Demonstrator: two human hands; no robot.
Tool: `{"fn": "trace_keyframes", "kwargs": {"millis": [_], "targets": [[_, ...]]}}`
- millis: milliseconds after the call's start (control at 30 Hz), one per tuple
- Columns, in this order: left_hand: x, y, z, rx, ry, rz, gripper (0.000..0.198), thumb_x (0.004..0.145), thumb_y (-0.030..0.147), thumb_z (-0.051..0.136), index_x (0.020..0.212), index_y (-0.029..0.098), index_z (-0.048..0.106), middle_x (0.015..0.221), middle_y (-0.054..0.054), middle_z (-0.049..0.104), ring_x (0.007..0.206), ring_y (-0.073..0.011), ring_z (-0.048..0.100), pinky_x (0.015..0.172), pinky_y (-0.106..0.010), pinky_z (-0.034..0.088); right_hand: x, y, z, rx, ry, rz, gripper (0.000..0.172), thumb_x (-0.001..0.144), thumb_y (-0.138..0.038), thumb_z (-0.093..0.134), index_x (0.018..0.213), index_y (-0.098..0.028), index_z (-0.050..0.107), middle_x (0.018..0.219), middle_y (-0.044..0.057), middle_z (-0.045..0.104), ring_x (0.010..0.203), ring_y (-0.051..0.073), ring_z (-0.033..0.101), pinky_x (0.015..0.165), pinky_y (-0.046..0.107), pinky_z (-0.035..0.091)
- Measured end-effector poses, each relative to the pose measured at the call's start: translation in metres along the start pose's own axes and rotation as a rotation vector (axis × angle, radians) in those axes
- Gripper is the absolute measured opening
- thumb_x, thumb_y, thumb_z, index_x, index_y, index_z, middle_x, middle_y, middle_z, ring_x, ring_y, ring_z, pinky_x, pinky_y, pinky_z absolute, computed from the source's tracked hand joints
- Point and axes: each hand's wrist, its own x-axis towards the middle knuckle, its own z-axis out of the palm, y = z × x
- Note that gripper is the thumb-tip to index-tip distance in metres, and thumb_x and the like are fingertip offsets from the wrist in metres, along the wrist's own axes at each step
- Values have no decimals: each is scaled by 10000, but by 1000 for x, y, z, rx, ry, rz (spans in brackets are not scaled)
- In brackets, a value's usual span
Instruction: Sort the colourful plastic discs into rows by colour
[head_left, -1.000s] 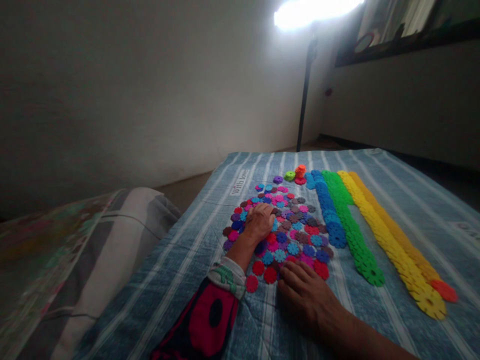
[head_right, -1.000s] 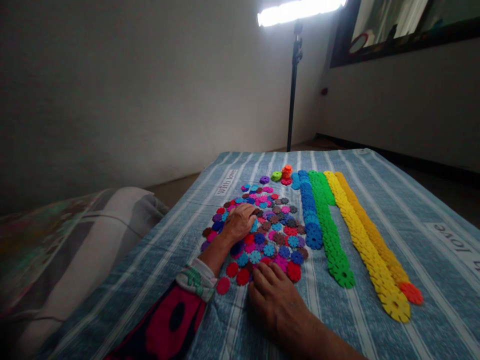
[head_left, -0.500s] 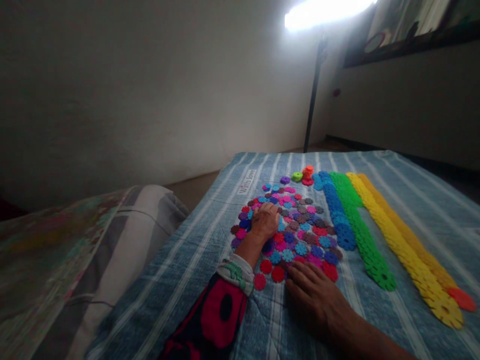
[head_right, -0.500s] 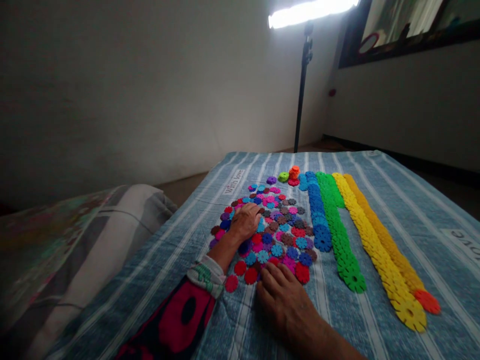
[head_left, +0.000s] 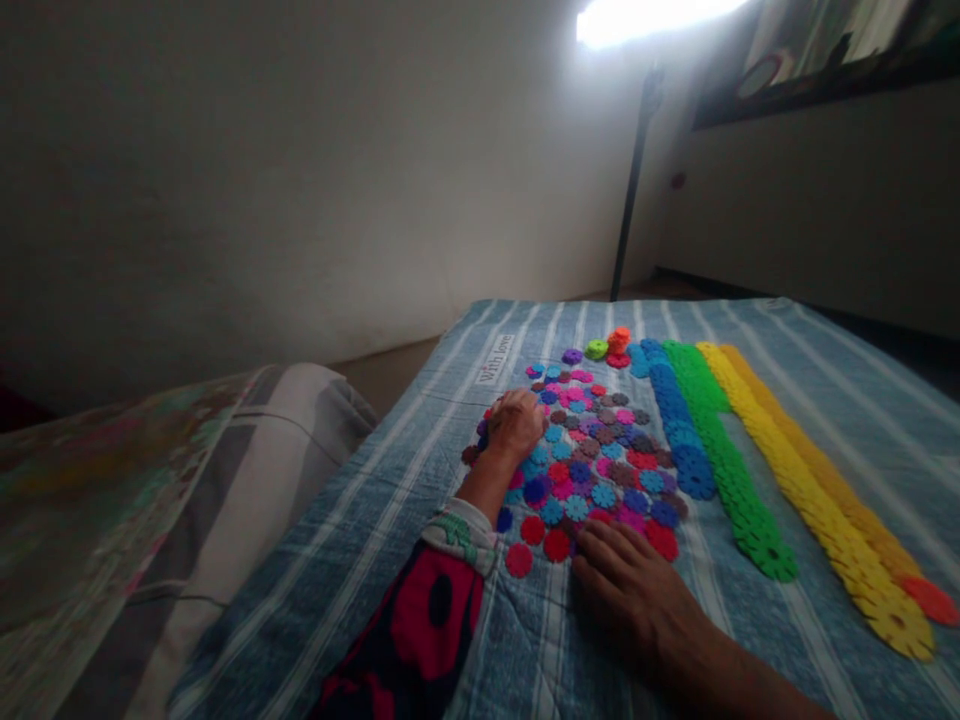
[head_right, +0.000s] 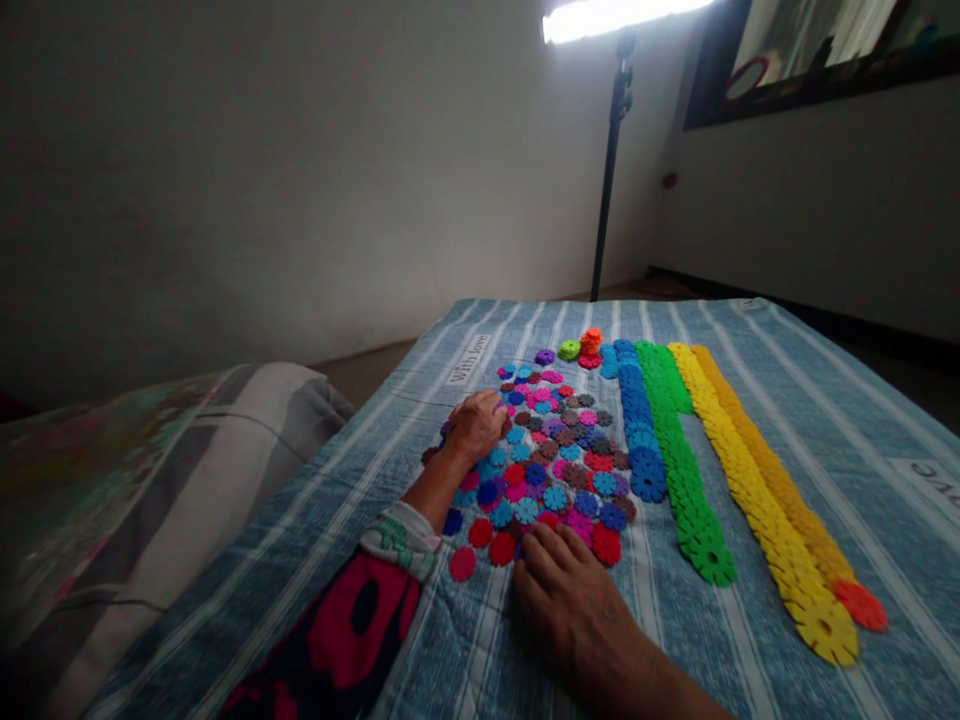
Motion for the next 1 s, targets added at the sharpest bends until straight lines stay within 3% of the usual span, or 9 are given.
{"fn": "trace_keyframes", "kwargs": {"millis": [167, 300, 700, 867, 1000], "targets": [[10, -27, -6, -12, 21, -134, 237, 909, 228, 448, 874, 156, 671, 978, -102, 691, 949, -195, 623, 889, -292, 458, -1, 2, -1, 17, 10, -14, 259, 882, -132, 487, 1098, -181, 620, 1195, 132, 656, 1172, 281, 563, 979, 484, 456], [12, -44, -4, -63, 26, -156, 275, 900, 216, 434, 862, 153, 699, 944, -94, 712, 920, -184, 637, 865, -263, 468, 0, 2, 0, -18, 31, -18, 257, 884, -117, 472, 1072, -195, 629, 1171, 113, 670, 1142, 264, 583, 965, 457, 470], [13, -49, 8, -168, -76, -46, 244, 881, 198, 451, 950, 165, 683, 1058, -73, 708, 1011, -175, 631, 939, -261, 471, 9, 4, -10, 6, 98, -66, 230, 904, -141, 452, 1032, -186, 638, 1102, 113, 695, 1062, 263, 618, 883, 441, 497], [13, -51, 10, -203, -58, 7, 269, 866, 172, 443, 987, 165, 683, 1103, -67, 700, 1066, -173, 619, 1005, -283, 455, 39, -5, -10, 38, -50, 16, 283, 932, -206, 495, 1197, -216, 595, 1223, 100, 646, 1145, 250, 572, 979, 453, 431], [13, -54, 12, -244, -48, 25, 302, 842, 146, 435, 1007, 169, 687, 1112, -46, 702, 1081, -165, 617, 1026, -292, 454, 69, -3, 0, 53, -174, 41, 237, 958, -292, 501, 1156, -220, 610, 1253, 98, 621, 1173, 260, 547, 995, 470, 410]]}}
